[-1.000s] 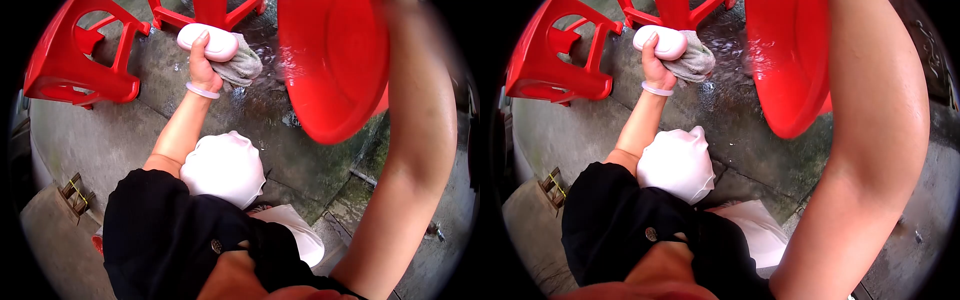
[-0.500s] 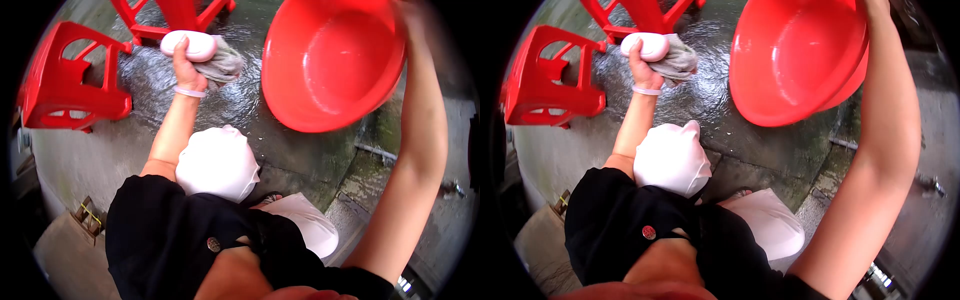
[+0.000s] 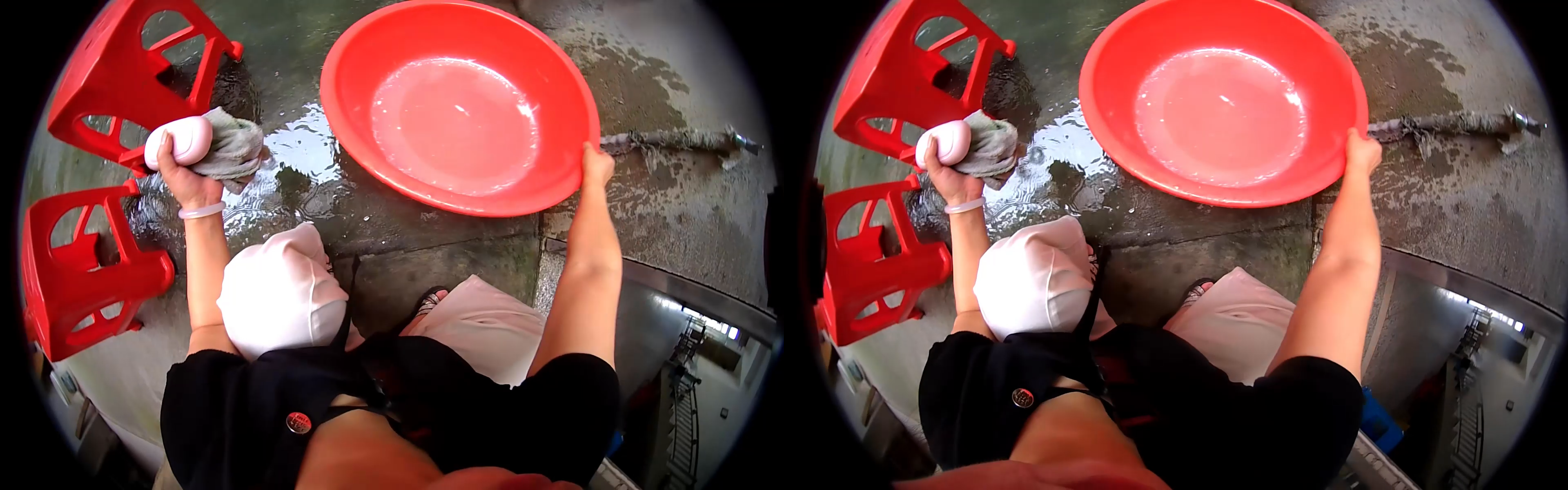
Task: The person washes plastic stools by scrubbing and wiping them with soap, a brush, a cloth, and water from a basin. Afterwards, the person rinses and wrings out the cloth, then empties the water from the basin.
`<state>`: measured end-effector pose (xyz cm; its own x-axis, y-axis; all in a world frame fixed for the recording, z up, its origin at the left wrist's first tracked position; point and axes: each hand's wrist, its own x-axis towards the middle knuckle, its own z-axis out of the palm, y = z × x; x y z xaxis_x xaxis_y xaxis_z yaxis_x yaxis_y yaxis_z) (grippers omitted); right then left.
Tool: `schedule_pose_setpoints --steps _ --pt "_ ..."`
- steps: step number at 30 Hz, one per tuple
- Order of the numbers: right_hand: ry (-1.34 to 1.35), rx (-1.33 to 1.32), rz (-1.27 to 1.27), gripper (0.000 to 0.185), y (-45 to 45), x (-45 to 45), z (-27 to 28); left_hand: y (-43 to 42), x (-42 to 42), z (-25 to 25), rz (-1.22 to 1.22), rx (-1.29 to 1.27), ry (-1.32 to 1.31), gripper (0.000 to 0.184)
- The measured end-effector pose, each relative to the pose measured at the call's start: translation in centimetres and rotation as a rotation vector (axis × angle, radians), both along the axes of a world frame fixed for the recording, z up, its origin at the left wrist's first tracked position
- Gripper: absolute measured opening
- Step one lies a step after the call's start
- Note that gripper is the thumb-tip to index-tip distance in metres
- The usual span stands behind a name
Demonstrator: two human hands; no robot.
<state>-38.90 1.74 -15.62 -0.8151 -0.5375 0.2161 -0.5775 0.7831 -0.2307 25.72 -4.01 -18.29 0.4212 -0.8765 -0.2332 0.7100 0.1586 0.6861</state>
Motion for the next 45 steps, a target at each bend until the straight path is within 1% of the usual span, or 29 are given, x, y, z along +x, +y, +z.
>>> schedule_pose_setpoints --steps 4,6,10,11,14,16,18,19,20,21,22,24,25,26,28,29,30,31,33,34,35,36,37,38,40,42,43,44,45 --pt "-0.086 -0.009 -0.096 0.05 4.2 -1.9 -6.5 0.0 -0.5 0.5 -0.06 0.017 -0.048 0.046" --pt "-0.093 0.127 -0.084 0.051 5.6 -3.3 -9.1 -0.1 -0.9 0.4 -0.055 0.066 -0.066 0.046" --pt "-0.405 0.056 -0.073 0.045 7.8 -10.8 -18.6 -0.7 -1.7 0.4 -0.11 0.051 -0.094 0.041" --pt "-0.409 0.148 -0.068 0.048 7.5 -9.6 -18.0 -0.9 -2.3 0.4 -0.146 0.052 -0.092 0.039" --pt "0.075 0.385 0.156 0.049 5.9 0.7 -9.1 -2.0 -4.4 -0.6 -0.276 0.05 -0.12 0.04" --pt "0.079 0.114 0.523 0.046 5.2 1.9 -9.7 -2.1 -7.3 0.7 -0.372 0.071 -0.146 0.039" --pt "-0.425 0.043 0.748 0.042 4.2 7.1 -8.7 -3.0 -9.5 1.0 -0.52 0.045 -0.104 0.039" --pt "-0.655 0.132 0.795 0.044 4.1 11.3 -6.9 -3.2 -11.2 1.7 -0.609 0.038 -0.064 0.037" --pt "-0.798 0.127 0.998 0.047 4.0 14.1 -6.5 -3.2 -13.0 2.4 -0.7 0.031 -0.023 0.034" --pt "-0.925 0.187 1.024 0.046 3.9 17.1 -5.7 -3.5 -14.6 2.4 -0.778 0.005 -0.045 0.039" --pt "-1.049 0.244 1.048 0.044 3.7 19.2 -5.1 -2.9 -17.3 3.4 -0.861 0.094 -0.032 0.048" --pt "-1.064 0.233 1.065 0.044 3.2 20.8 -5.8 -1.3 -22.2 5.7 -1.023 0.272 -0.008 0.07" --pt "-1.071 0.229 1.075 0.045 3.1 20.8 -6.1 -1.8 -22.5 4.3 -1.064 0.183 -0.123 0.052" --pt "-0.956 0.332 1.018 0.044 3.0 20.1 -6.1 -2.1 -22.8 2.2 -1.101 0.089 -0.235 0.035" --pt "-0.659 0.511 0.87 0.044 2.0 16.7 -4.1 -1.6 -24.0 0.1 -1.305 0.076 -0.394 0.04" --pt "-0.561 0.06 0.828 0.04 2.1 14.1 -3.0 0.3 -25.7 0.0 -1.134 0.067 -0.396 0.041" --pt "-0.423 -0.426 0.771 0.036 1.2 10.5 -1.8 0.4 -24.9 -1.5 -1.32 0.037 -0.532 0.043" --pt "-0.225 -0.689 0.71 0.032 0.6 7.4 2.3 0.9 -25.1 -2.3 -1.403 0.075 -0.504 0.044" --pt "0.055 -1.102 0.626 0.039 0.0 3.1 11.9 1.8 -24.7 -5.7 -1.51 0.222 -0.401 0.042" --pt "0.256 -1.157 0.594 0.046 -0.4 0.3 15.9 1.8 -25.0 -7.8 -1.515 0.334 -0.372 0.042" --pt "0.508 -1.079 0.477 0.049 0.1 -1.1 22.1 1.4 -25.6 -6.6 -1.446 0.412 -0.354 0.042" --pt "0.717 -0.987 0.346 0.054 -0.2 -2.7 25.1 1.1 -25.8 -6.7 -1.364 0.523 -0.343 0.042" --pt "0.512 -0.997 0.405 0.058 -1.0 -4.0 27.1 0.9 -26.1 -7.0 -1.279 0.64 -0.33 0.042" --pt "0.299 -0.998 0.465 0.062 -2.0 -5.0 28.9 0.3 -26.9 -7.2 -1.226 0.602 -0.297 0.043" --pt "0.073 -1.037 0.289 0.058 -3.2 -6.5 32.0 -0.8 -27.0 -6.3 -1.488 0.473 -0.33 0.039" --pt "0.031 -1.139 0.283 0.059 -3.7 -7.8 33.6 -0.9 -27.7 -5.4 -1.452 0.48 -0.474 0.038" --pt "0.047 -0.96 0.366 0.055 -3.2 -9.0 34.4 -1.1 -27.9 -6.1 -1.498 0.467 -0.521 0.038" --pt "0.295 -0.68 0.416 0.042 -3.4 -14.0 35.5 -1.3 -28.2 -7.0 -1.547 0.453 -0.564 0.039" --pt "0.187 -0.717 0.493 0.041 -3.7 -14.6 34.2 -1.4 -28.2 -5.8 -1.591 0.522 -0.569 0.039"
